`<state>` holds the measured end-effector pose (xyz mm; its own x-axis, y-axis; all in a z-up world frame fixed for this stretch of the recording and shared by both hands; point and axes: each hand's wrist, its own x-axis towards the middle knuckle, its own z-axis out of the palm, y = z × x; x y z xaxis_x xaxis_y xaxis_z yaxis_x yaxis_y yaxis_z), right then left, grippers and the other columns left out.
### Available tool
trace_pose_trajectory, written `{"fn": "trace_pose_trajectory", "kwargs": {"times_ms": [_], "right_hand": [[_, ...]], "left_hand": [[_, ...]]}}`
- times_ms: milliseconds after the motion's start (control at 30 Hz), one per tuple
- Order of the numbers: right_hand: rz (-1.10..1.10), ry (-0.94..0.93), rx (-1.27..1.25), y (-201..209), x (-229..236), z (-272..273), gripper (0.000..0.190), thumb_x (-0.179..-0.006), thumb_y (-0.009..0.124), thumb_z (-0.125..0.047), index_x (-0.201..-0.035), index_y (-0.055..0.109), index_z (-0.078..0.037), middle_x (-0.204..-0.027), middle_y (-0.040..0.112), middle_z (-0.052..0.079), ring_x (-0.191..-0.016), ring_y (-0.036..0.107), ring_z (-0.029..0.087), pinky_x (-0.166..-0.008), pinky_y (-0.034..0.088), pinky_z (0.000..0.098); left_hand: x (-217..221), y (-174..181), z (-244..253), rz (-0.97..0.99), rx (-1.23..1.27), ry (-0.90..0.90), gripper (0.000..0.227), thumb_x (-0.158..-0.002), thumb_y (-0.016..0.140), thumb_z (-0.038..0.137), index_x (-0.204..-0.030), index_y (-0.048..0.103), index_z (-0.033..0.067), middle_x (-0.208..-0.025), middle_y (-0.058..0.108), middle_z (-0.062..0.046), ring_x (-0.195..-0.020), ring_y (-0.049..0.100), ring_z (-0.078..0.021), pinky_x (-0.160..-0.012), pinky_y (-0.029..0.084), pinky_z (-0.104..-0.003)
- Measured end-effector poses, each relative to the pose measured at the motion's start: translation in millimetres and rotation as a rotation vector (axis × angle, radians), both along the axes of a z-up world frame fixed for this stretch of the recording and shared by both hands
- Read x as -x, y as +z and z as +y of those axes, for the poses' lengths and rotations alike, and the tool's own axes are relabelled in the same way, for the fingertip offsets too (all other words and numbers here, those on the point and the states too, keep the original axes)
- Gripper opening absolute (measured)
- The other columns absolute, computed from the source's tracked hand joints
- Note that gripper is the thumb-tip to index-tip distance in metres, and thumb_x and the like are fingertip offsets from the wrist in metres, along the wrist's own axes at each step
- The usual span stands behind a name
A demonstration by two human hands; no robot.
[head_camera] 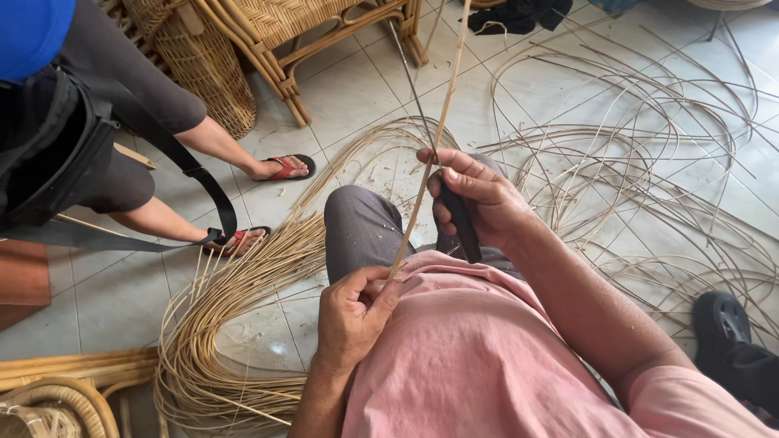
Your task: The person uses a knife to strip a thin layer from long strands of rattan, holding the strand against their leg while pulling the knife along it.
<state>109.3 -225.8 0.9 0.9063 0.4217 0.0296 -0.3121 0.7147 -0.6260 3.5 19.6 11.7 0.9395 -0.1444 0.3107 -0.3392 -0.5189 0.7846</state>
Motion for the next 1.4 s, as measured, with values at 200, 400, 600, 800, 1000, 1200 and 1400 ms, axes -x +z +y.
{"fn": "trace_pose_trajectory", "kwargs": {"times_ms": [200, 400, 600, 800, 1000, 1200, 1400], "right_hand": [[-0.089, 0.097, -0.011, 2.9, 13.4, 10.3, 0.056, -0.100, 0.067, -0.013, -0.152, 0.049, -0.002, -0.103, 0.064, 0.019, -0.065, 0.066, 0.023, -0.049, 0.057, 0.0307], [0.009, 0.149, 0.030, -15.9, 27.2, 26.2, 0.048, -0.099, 0.067, -0.010, -0.147, 0.058, -0.012, -0.102, 0.068, 0.020, -0.065, 0.065, 0.024, -0.056, 0.054, 0.0285], [-0.085, 0.227, 0.141, 1.8, 38.8, 32.8, 0.047, -0.097, 0.070, -0.022, -0.140, 0.057, -0.004, -0.099, 0.064, 0.010, -0.065, 0.064, 0.015, -0.053, 0.050, 0.0229], [-0.130, 0.252, 0.150, -7.3, 38.3, 35.0, 0.044, -0.100, 0.069, -0.019, -0.141, 0.058, -0.010, -0.101, 0.064, 0.015, -0.065, 0.064, 0.019, -0.055, 0.052, 0.0260], [-0.142, 0.226, 0.178, -1.8, 41.0, 43.6, 0.049, -0.092, 0.079, -0.022, -0.134, 0.059, -0.007, -0.104, 0.070, 0.010, -0.061, 0.060, 0.014, -0.055, 0.052, 0.0236], [-0.208, -0.141, 0.366, 11.1, 15.1, 44.8, 0.022, -0.087, 0.083, -0.011, -0.099, 0.065, -0.007, -0.075, 0.070, 0.004, -0.053, 0.061, 0.008, -0.044, 0.050, 0.0199], [-0.171, -0.340, 0.200, 28.2, -23.9, 29.2, 0.024, -0.087, 0.082, -0.006, -0.106, 0.068, -0.006, -0.079, 0.068, 0.007, -0.048, 0.063, 0.014, -0.038, 0.050, 0.0222]], "left_hand": [[-0.8, -6.3, -0.5, 0.004, 0.032, -0.056, 0.018, -0.097, 0.068, 0.026, -0.091, 0.073, 0.0091, -0.067, 0.068, 0.002, -0.058, 0.059, -0.0096, -0.056, 0.050, -0.028], [1.5, -16.7, 0.9, 0.009, 0.094, -0.128, 0.021, -0.103, 0.059, 0.022, -0.102, 0.072, 0.0054, -0.084, 0.077, -0.002, -0.070, 0.069, -0.0134, -0.065, 0.054, -0.030], [5.3, -18.4, 1.1, 0.338, 0.522, -0.221, 0.026, -0.107, 0.050, 0.014, -0.102, 0.070, -0.0011, -0.050, 0.051, -0.003, -0.045, 0.051, -0.0109, -0.051, 0.049, -0.025], [6.5, -33.9, 5.3, 0.535, 0.909, -0.258, 0.027, -0.107, 0.053, 0.017, -0.098, 0.067, -0.0044, -0.048, 0.047, -0.006, -0.040, 0.042, -0.0119, -0.044, 0.039, -0.027], [6.8, -44.8, 15.1, 0.607, 1.128, -0.352, 0.025, -0.107, 0.054, 0.017, -0.101, 0.065, -0.0040, -0.051, 0.044, -0.004, -0.039, 0.038, -0.0122, -0.039, 0.037, -0.028], [17.5, -48.2, 40.4, 0.721, 1.169, -0.452, 0.023, -0.107, 0.054, 0.015, -0.100, 0.062, -0.0057, -0.051, 0.045, -0.002, -0.038, 0.039, -0.0088, -0.039, 0.039, -0.026], [43.8, -56.8, 74.5, 0.770, 1.173, -0.510, 0.025, -0.105, 0.058, 0.015, -0.095, 0.061, -0.0077, -0.049, 0.047, -0.006, -0.034, 0.037, -0.0104, -0.034, 0.037, -0.026]]}}
